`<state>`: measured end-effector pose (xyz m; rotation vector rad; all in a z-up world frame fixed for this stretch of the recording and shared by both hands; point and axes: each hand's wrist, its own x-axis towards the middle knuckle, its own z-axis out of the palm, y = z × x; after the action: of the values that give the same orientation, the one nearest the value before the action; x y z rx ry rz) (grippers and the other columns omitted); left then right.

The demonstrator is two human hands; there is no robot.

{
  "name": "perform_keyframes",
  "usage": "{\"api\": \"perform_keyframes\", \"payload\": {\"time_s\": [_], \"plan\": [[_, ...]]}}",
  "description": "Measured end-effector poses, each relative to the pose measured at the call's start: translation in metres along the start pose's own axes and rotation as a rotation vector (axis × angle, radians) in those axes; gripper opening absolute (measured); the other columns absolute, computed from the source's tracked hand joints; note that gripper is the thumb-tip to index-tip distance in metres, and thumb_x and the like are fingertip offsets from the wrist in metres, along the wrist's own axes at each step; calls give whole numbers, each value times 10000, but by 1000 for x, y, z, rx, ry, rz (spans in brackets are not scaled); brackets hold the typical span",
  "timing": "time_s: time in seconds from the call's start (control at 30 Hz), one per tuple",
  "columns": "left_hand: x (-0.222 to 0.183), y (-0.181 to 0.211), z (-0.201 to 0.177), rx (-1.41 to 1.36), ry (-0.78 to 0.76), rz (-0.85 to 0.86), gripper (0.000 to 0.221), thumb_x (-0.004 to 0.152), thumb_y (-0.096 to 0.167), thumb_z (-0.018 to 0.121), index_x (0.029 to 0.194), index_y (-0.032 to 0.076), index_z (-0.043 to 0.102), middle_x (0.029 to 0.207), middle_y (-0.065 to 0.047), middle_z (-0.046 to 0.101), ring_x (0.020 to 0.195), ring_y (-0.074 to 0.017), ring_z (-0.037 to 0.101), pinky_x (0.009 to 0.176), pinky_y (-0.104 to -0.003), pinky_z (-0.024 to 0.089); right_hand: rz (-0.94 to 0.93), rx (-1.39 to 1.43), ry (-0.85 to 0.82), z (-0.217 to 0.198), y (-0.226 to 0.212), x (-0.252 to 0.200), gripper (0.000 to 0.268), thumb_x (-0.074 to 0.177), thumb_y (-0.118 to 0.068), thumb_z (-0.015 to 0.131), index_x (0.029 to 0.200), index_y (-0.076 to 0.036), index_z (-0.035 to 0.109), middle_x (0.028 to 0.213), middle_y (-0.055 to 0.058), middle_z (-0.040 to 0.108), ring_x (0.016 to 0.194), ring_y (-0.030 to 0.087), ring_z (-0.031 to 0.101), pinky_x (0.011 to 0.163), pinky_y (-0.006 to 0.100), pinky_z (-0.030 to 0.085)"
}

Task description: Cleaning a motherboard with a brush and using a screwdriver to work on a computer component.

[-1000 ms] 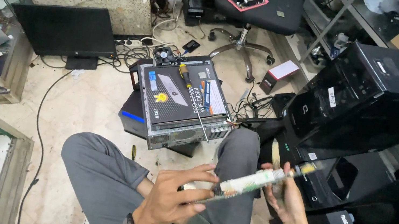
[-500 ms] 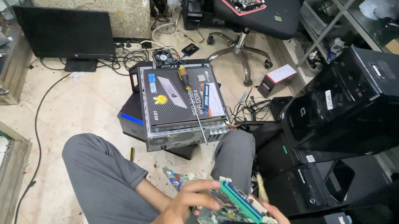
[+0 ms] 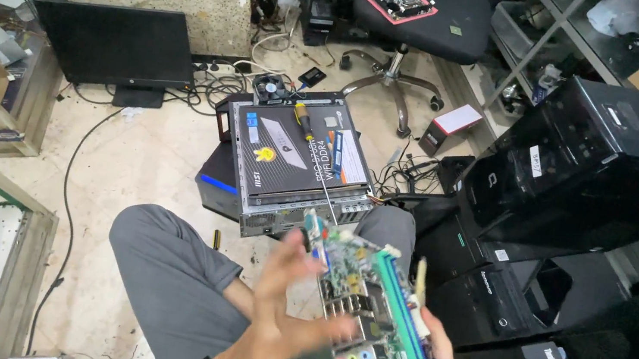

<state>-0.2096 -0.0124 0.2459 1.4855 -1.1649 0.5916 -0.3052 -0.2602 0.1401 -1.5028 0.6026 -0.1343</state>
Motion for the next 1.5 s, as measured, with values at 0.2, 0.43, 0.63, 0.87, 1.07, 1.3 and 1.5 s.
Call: {"api": "perform_keyframes", "payload": {"time_s": [0.2,0.43,0.63,0.87,1.07,1.3,1.5], "plan": [[-132,-102,31,-1410,325,-984,1212,826,896,214,1611,-17,79,1710,-142,40,1558,-333,28,1242,-521,70,-25,361,-54,-29,35,65,595,851,-171,668,1420,-52,542,1265,188,672,1028,312,669,854,452,538],[-221,-148,41,-953,840,-1474,384,1033,342,552,1072,-1,720,922,-121,708,809,-283,662,734,-391,500,-87,122,-69,7,-25,73,544,889,-218,646,1381,5,576,1271,159,705,1069,275,699,888,417,578],[-314,-170,61,-843,1026,-1337,239,943,325,660,822,120,680,714,-9,671,626,-168,630,596,-318,456,-239,32,-21,2,-34,86,406,1086,-321,446,1093,6,686,1105,135,717,952,223,678,846,345,544],[-250,-127,44,-740,532,-1353,471,662,322,701,1090,128,716,1102,26,660,1019,-235,612,980,-425,437,-600,-269,208,3,-47,60,425,1058,-410,546,1118,-13,685,1155,101,679,677,67,514,507,186,434],[-275,-129,56,-745,473,-1325,219,653,297,704,813,193,598,797,67,559,737,-164,470,797,-370,373,-934,-517,59,69,-84,52,181,978,-71,714,1111,52,725,1033,190,737,887,260,737,750,321,614],[-232,-127,42,-845,446,-1031,418,700,171,588,783,299,198,687,107,145,705,-84,121,691,-347,106,-849,-521,35,62,-65,55,126,924,-77,774,1048,-54,782,784,106,739,566,214,648,500,300,491],[-353,-168,57,-859,465,-1022,220,692,135,581,906,95,545,756,78,317,736,-71,233,631,-403,320,-766,-479,-61,72,-68,49,139,885,-68,773,1022,-84,794,781,117,772,649,266,734,546,340,551]]}}
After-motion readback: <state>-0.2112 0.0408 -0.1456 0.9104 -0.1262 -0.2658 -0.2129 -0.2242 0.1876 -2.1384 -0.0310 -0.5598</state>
